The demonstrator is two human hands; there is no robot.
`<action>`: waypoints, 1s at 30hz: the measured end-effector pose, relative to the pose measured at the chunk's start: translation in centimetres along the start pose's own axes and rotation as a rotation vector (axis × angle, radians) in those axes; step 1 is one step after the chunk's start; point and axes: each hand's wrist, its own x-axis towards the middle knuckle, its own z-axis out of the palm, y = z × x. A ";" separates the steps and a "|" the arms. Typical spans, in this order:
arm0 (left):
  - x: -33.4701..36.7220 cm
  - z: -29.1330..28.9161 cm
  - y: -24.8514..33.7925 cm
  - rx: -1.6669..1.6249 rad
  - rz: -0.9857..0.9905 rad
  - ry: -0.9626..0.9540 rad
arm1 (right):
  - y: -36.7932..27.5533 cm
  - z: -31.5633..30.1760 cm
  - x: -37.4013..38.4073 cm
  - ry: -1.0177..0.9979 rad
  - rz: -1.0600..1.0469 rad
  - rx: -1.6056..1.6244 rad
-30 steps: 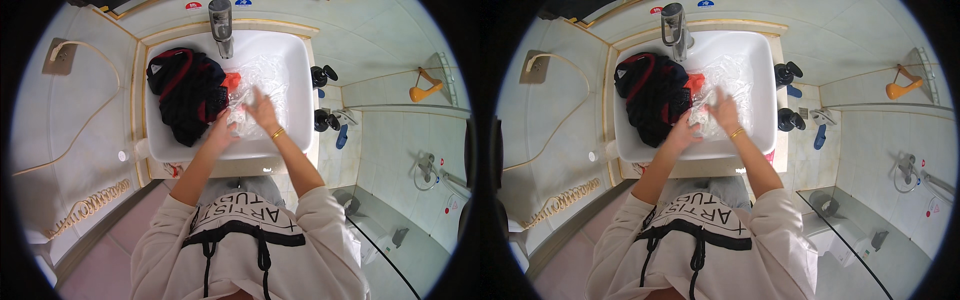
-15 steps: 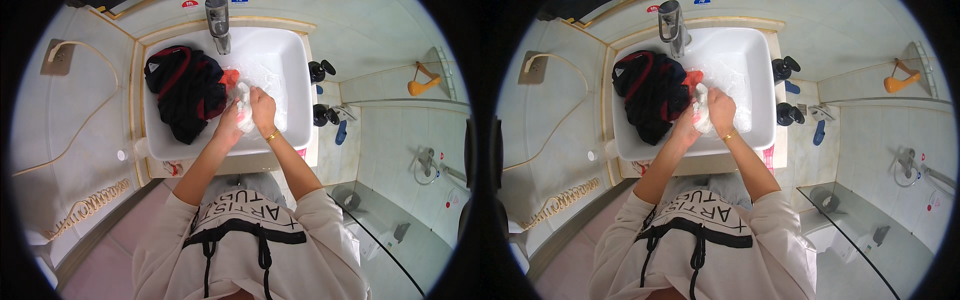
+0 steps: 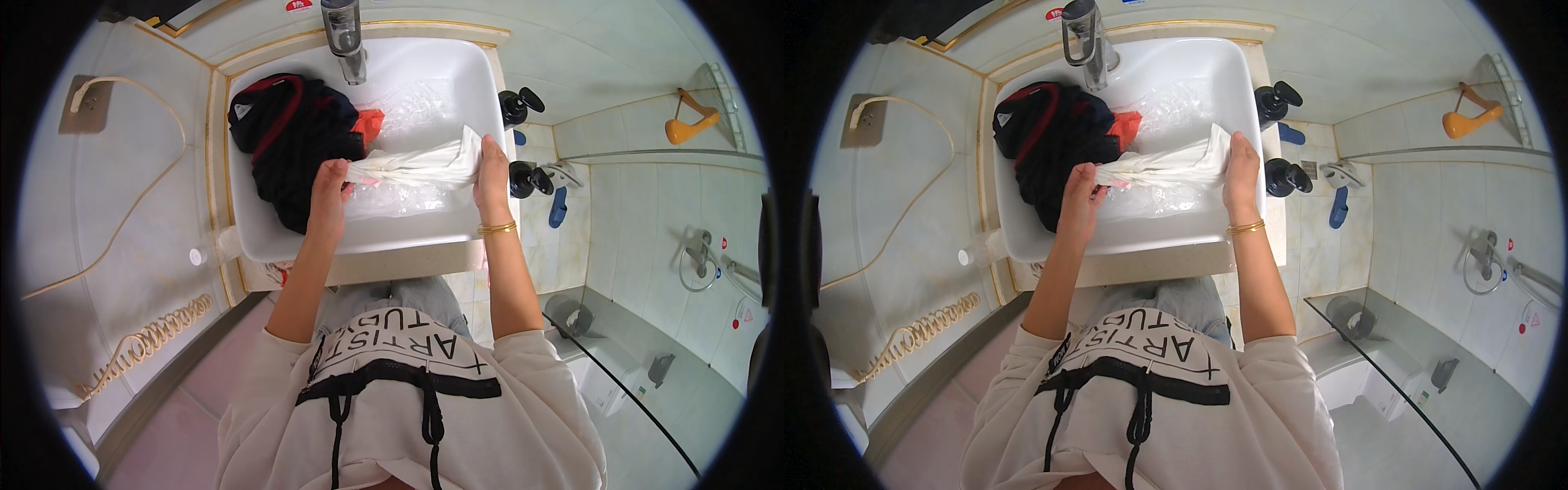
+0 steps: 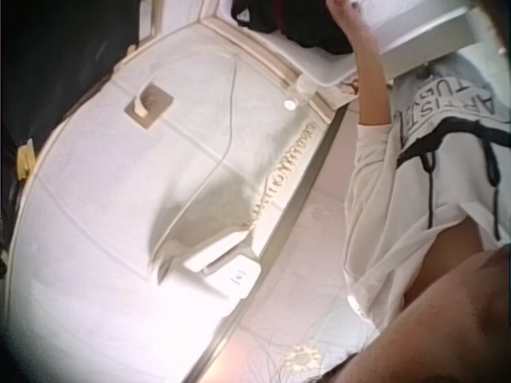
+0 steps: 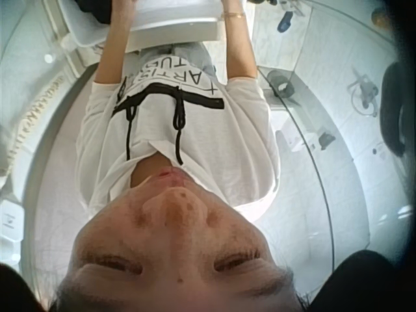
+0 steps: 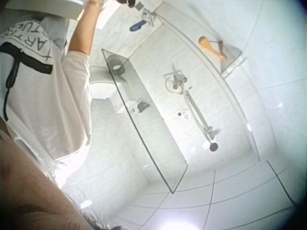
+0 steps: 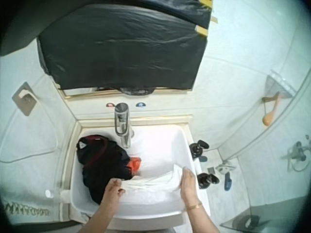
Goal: The person hand-washes several garments in a bathroom sink, including a light-colored cloth, a red garment, and a dark garment. They rinse, wring, and hang the light-colored cloth on a hanger, then continue washing the remaining items.
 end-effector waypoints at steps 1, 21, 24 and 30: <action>0.1 0.1 0.2 0.013 0.052 0.024 | -0.2 0.0 0.0 0.023 -0.100 -0.167; 4.6 2.7 -5.9 0.325 -0.354 -0.205 | 4.7 4.7 -6.4 -0.562 -0.643 -1.378; 4.1 2.7 -5.6 0.226 -0.388 -0.169 | 3.7 4.3 -6.9 -0.621 -0.543 -1.185; 3.2 2.3 -3.9 0.174 -0.162 -0.245 | 2.3 3.6 -4.7 -0.374 -0.834 -0.968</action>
